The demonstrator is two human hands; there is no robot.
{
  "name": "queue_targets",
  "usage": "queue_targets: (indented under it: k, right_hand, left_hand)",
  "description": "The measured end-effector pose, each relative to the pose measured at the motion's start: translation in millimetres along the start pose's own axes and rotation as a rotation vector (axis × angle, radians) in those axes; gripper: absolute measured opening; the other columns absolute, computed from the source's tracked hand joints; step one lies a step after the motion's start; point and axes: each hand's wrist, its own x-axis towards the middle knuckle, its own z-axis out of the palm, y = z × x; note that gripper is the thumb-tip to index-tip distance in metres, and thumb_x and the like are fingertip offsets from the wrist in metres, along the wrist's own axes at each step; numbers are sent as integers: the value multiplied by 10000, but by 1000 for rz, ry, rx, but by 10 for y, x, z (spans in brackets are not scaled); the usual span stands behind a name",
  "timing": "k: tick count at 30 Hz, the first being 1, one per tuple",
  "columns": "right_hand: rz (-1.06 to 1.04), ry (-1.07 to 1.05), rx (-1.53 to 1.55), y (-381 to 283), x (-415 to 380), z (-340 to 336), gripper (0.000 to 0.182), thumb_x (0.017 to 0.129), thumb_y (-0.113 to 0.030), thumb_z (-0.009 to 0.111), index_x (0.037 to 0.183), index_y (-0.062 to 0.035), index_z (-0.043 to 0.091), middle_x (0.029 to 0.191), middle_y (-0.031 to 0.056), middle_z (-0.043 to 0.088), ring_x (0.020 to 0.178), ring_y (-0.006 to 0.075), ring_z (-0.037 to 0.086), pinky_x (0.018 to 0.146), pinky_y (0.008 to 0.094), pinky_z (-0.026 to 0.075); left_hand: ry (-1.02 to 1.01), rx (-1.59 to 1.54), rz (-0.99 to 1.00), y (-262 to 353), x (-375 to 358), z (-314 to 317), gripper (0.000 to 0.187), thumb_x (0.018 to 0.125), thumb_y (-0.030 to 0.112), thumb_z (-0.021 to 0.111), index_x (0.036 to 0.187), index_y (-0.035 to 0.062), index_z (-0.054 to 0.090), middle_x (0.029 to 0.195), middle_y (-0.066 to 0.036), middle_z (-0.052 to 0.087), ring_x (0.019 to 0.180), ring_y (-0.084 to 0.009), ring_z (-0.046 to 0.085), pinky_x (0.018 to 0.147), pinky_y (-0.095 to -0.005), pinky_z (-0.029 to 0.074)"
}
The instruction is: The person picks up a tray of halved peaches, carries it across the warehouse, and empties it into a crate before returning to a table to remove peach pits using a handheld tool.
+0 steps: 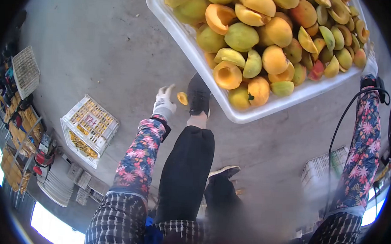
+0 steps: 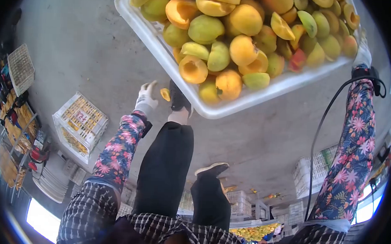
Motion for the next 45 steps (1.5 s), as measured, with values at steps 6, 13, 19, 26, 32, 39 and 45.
queue_targets:
  k: [6,13,19,26,32,39,45]
  right_hand:
    - [223,-17,102,-647,18,-361,471,977,-163,449,1441,-103,401,1467,114,390,1328,232,389,1097,312,307]
    - [512,5,267,-1164,83,-536,445,970,-167,449,1409,-92,442,1384,113,484,1236,236,479,1033,323,375]
    - [480,4,228,-1088,79,-387,380,942,-256,507,1276,-80,541,1191,127,599,1055,259,580,906,347,460]
    - [933,126,693,-1761,291,-936,467,935,-461,549,1050,-22,658,928,177,691,846,280,648,777,358,499]
    - [1006,510,693,-1861,254,-488,378,893,-314,590,1117,-12,629,1055,171,668,1028,332,605,866,402,501]
    - [1092,254,779,-2372,-2200,-643,527,865,-378,595,1208,20,563,1194,263,584,1116,416,552,953,459,454]
    - [1861,175,28,-1441,-6563,-1074,398,857,-281,617,1126,12,593,919,217,650,884,436,617,776,462,500]
  left_hand:
    - [-329,214,89,306,20,96,387,747,162,706,1104,128,560,1197,-125,577,1055,-342,582,871,-456,500]
    - [-33,-851,-560,98,-27,-188,351,773,125,688,1080,45,540,995,-122,635,883,-314,644,754,-409,537]
    - [-281,-1528,-399,1372,-317,-1671,481,779,137,624,1238,77,494,1074,-106,604,945,-242,602,823,-370,506]
    - [-537,-1225,-144,2400,-721,-2057,505,738,172,637,1205,49,489,1005,-106,567,849,-242,584,760,-356,490]
    - [-870,-973,-183,2854,-1252,-1717,416,736,109,625,1128,19,517,1021,-132,618,922,-263,647,831,-370,535]
    - [-834,-881,-124,3710,-2224,-925,390,776,37,582,1159,13,516,1081,-117,591,910,-229,623,835,-343,524]
    - [-978,-586,-184,4190,-3100,-311,457,774,44,596,1219,36,491,1072,-101,579,905,-240,626,804,-343,531]
